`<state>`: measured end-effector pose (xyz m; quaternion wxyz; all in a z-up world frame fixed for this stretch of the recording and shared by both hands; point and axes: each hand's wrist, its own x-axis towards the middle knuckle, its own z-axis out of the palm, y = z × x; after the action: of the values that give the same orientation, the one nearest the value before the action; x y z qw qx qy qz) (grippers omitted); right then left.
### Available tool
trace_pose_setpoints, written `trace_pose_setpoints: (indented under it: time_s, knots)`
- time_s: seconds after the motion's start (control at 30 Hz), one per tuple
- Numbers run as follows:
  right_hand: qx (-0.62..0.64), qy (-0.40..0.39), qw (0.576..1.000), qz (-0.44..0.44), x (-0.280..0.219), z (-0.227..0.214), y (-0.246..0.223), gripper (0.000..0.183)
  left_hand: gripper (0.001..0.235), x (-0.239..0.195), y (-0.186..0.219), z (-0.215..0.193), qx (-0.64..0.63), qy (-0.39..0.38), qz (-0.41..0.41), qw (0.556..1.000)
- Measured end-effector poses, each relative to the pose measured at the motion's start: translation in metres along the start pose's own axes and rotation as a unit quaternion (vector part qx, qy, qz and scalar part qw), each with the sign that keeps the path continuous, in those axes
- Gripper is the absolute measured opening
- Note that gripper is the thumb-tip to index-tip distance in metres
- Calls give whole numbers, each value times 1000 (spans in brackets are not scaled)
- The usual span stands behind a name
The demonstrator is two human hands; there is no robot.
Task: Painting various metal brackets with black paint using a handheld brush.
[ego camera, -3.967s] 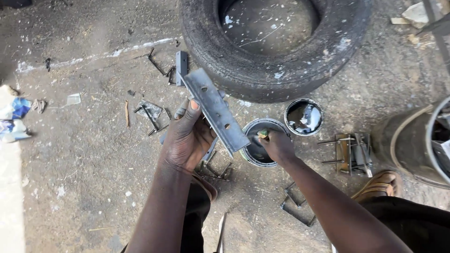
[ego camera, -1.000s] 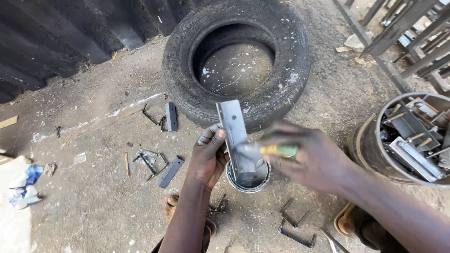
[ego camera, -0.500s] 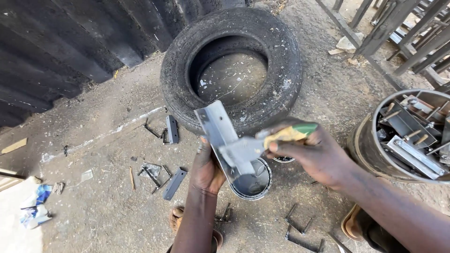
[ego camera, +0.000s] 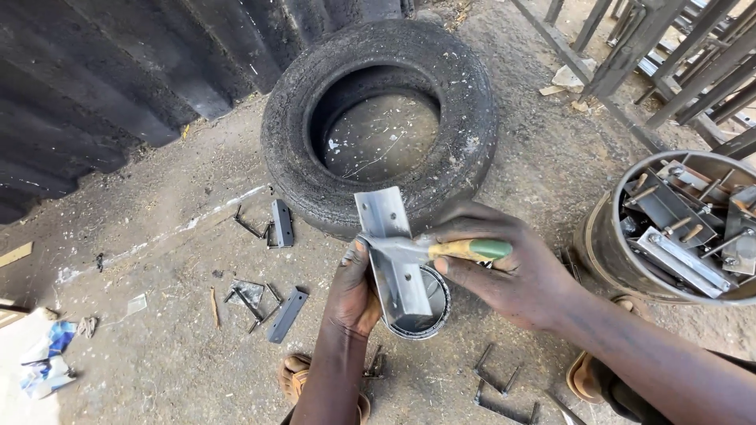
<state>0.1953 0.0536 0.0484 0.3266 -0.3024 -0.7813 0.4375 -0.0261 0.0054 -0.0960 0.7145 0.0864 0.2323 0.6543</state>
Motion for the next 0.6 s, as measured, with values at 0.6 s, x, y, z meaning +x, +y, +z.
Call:
trace_pose_setpoints:
  time_s: [0.6]
  knots:
    - [262, 106, 920, 271, 12, -2, 4, 25, 40, -3, 5, 20, 5, 38, 24, 999]
